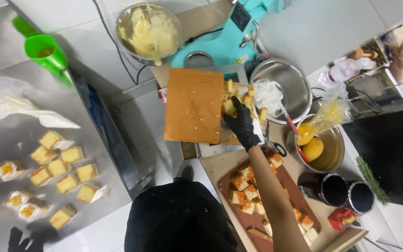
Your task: Assembling small cake bites by filling sponge cake squares with ingredients and cutting more cake pieces from a sheet.
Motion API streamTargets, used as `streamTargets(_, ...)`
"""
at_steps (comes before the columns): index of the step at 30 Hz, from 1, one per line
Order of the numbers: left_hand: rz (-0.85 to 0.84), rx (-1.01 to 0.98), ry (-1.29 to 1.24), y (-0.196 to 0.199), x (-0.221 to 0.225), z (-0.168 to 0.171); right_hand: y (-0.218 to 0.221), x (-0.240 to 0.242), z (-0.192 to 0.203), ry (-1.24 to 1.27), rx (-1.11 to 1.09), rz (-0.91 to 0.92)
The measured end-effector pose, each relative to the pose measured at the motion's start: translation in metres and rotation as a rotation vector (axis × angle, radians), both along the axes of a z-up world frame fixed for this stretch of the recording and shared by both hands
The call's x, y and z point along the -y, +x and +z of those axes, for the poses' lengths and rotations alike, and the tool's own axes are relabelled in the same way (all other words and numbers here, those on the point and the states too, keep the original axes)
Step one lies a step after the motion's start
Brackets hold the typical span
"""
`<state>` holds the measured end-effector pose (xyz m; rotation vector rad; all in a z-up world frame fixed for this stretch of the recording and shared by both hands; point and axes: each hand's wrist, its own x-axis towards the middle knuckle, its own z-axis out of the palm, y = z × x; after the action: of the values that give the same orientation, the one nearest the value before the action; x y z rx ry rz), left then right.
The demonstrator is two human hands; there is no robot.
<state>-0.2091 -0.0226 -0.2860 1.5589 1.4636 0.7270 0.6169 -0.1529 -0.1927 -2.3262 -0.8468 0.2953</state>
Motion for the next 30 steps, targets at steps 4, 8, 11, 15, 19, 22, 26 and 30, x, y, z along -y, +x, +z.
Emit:
streamTargets(4, 0.205, 0.000, -0.059, 0.070, -0.012, 0.059, -0.012, 0.001, 0.025, 0.204, 0.279, 0.380)
streamTargets(8, 0.123, -0.037, 0.086, 0.089, -0.029, 0.096, 0.037, 0.025, -0.029, 0.157, 0.324, 0.239)
streamTargets(11, 0.119, -0.102, 0.187, 0.079, -0.044, 0.066, 0.025, 0.042, 0.009, 0.454, -0.213, -0.012)
streamTargets(15, 0.123, -0.023, 0.257, 0.084, -0.065, 0.100, 0.018, 0.054, 0.065, 0.728, -0.900, -0.146)
streamTargets(19, 0.192, -0.135, 0.126, 0.070, -0.066, 0.048, -0.034, 0.020, 0.106, 0.823, -1.126, -0.207)
streamTargets(22, 0.204, -0.076, 0.109, 0.073, -0.059, 0.050, -0.134, -0.032, 0.144, 1.018, -1.558, 0.074)
streamTargets(26, 0.317, 0.065, 0.119, 0.090, -0.040, 0.083, -0.290, -0.097, 0.163, 0.490, -1.495, 0.002)
streamTargets(30, 0.262, 0.463, 0.105, 0.138, -0.020, 0.166, -0.400, -0.127, 0.141, 0.540, -0.949, 1.019)
